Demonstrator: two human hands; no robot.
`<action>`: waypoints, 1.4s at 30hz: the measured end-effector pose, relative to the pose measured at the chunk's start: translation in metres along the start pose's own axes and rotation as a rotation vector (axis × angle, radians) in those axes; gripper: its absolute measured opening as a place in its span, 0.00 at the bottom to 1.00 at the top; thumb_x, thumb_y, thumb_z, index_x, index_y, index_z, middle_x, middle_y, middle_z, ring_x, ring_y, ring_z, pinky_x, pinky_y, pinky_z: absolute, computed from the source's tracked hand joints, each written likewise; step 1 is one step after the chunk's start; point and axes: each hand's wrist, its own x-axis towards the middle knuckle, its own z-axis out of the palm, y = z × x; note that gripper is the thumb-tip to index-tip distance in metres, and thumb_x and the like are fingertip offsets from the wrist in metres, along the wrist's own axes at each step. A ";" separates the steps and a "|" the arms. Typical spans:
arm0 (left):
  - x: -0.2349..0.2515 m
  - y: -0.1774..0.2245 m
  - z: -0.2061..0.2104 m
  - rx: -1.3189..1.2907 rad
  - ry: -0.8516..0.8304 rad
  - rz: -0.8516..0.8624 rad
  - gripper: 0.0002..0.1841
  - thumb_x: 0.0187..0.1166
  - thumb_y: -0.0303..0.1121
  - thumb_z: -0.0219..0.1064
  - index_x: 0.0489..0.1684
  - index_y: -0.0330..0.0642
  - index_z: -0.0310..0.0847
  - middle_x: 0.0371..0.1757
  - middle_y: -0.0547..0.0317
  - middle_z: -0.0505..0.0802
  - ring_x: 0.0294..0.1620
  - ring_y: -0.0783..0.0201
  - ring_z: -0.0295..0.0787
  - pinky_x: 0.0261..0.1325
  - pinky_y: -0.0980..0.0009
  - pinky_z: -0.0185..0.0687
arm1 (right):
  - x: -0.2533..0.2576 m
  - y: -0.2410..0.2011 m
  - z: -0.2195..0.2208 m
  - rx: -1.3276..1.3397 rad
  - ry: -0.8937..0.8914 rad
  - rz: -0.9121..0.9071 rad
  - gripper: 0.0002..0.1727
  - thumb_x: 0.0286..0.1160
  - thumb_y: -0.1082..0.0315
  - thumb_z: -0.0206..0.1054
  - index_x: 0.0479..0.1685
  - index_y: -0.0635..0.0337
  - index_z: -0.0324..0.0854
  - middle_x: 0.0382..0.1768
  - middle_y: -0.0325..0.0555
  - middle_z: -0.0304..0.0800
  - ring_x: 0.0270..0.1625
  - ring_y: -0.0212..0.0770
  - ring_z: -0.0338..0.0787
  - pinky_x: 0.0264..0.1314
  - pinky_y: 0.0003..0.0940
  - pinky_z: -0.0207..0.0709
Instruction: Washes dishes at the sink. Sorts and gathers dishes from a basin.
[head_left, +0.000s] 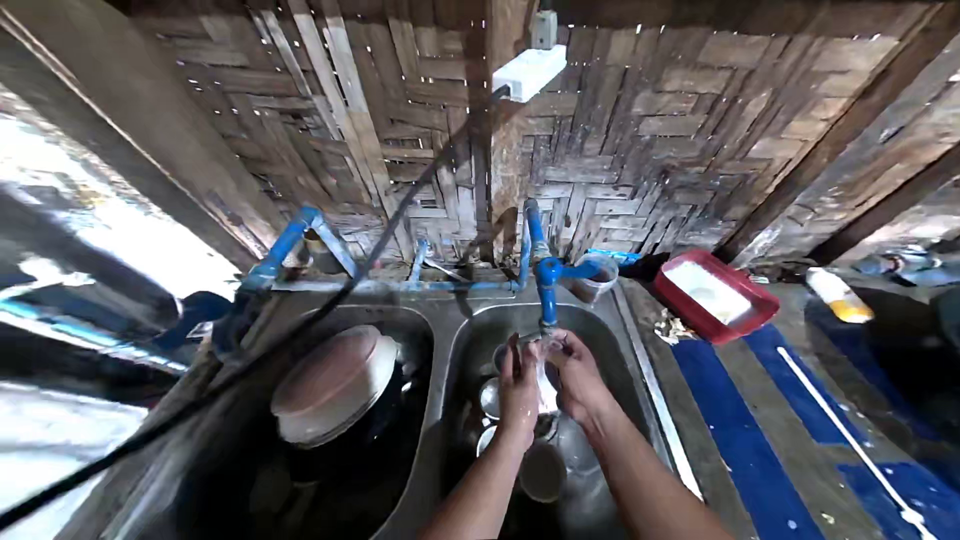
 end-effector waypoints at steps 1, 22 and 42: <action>-0.004 0.001 0.002 -0.011 0.008 0.012 0.33 0.89 0.48 0.58 0.90 0.42 0.60 0.82 0.46 0.78 0.79 0.59 0.76 0.81 0.59 0.73 | -0.002 -0.002 -0.002 0.052 -0.043 0.018 0.21 0.78 0.76 0.68 0.70 0.60 0.74 0.50 0.53 0.89 0.45 0.42 0.90 0.47 0.38 0.86; 0.011 0.005 -0.021 0.005 0.117 0.258 0.30 0.85 0.46 0.66 0.86 0.52 0.69 0.73 0.57 0.87 0.67 0.64 0.86 0.71 0.61 0.84 | -0.005 -0.004 0.005 -0.007 -0.340 0.115 0.15 0.85 0.65 0.65 0.63 0.61 0.81 0.50 0.51 0.91 0.52 0.43 0.91 0.60 0.43 0.86; 0.049 -0.004 -0.048 -0.140 -0.204 -0.113 0.31 0.86 0.47 0.65 0.89 0.64 0.63 0.78 0.59 0.83 0.71 0.61 0.85 0.71 0.55 0.83 | -0.010 0.011 0.050 -0.666 0.079 0.114 0.29 0.90 0.44 0.53 0.45 0.62 0.87 0.34 0.48 0.90 0.39 0.41 0.90 0.49 0.45 0.86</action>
